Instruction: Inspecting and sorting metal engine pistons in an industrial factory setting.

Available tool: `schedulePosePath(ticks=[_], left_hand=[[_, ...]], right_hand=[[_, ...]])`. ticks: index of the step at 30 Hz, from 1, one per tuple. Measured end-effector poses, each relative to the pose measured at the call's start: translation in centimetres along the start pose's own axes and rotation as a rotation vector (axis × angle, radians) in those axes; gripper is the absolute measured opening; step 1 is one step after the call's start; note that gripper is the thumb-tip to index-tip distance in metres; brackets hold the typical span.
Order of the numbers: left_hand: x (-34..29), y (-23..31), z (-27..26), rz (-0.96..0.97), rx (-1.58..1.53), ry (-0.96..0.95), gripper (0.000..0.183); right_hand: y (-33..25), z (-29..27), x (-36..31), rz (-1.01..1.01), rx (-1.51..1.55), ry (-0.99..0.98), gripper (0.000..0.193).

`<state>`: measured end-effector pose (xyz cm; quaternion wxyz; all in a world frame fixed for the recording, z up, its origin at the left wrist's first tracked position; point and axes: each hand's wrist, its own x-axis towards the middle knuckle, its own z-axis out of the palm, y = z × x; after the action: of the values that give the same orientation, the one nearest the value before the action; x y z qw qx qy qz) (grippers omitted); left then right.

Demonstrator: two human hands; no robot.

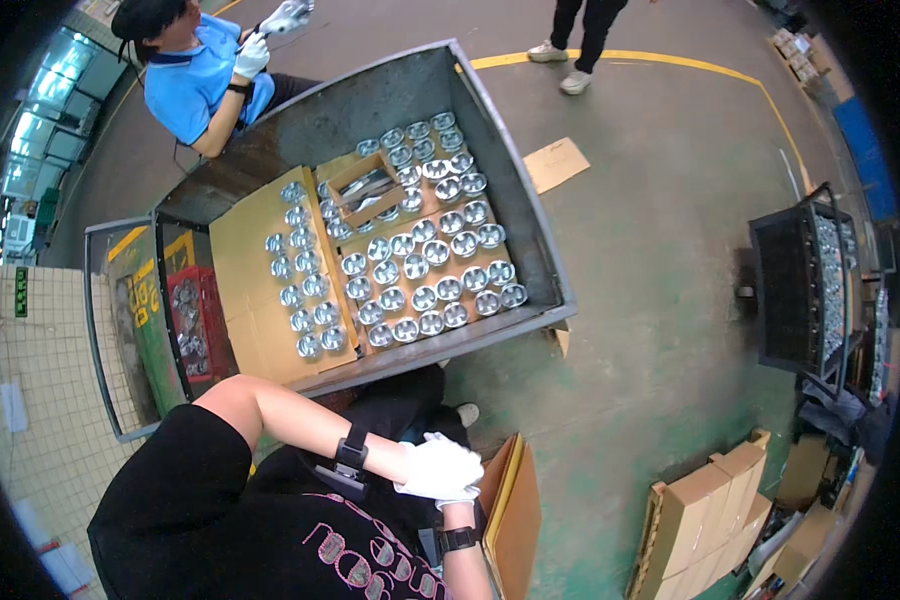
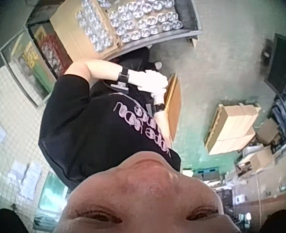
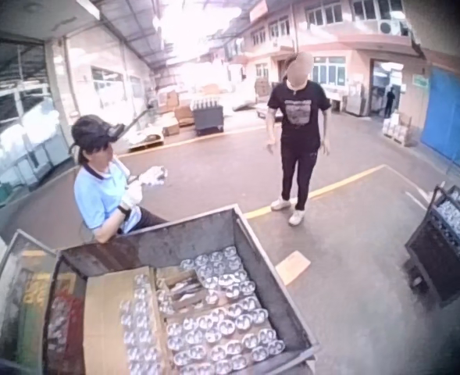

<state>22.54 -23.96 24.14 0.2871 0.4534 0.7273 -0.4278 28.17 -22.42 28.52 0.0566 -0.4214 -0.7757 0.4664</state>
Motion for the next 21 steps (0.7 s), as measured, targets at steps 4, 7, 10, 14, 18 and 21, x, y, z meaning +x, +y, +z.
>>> schedulePosePath(ticks=[4,7,10,14,18,21], left_hand=[[2.5,0.7,2.3,-0.055,-0.322,0.043,0.043],[5.2,2.7,5.2,-0.281,-0.289,0.151,0.051],[7.7,3.9,8.2,-0.306,-0.362,0.203,0.049],[9.5,3.0,9.2,-0.299,-0.417,0.306,0.046],[8.9,-13.2,-0.2,0.256,-0.628,0.386,0.052],[8.4,-23.5,-3.0,1.105,-0.747,0.371,0.051]], right_hand=[[2.4,4.3,2.7,-0.164,-0.063,-0.112,0.081],[4.1,7.5,4.6,-0.277,-0.117,-0.173,0.085],[4.7,10.0,6.0,-0.298,-0.053,-0.176,0.079],[4.6,11.8,7.1,-0.228,0.235,-0.074,0.051],[4.0,12.3,7.4,-0.151,0.491,0.107,0.024],[2.6,12.3,7.4,-0.227,-0.081,0.15,0.031]])
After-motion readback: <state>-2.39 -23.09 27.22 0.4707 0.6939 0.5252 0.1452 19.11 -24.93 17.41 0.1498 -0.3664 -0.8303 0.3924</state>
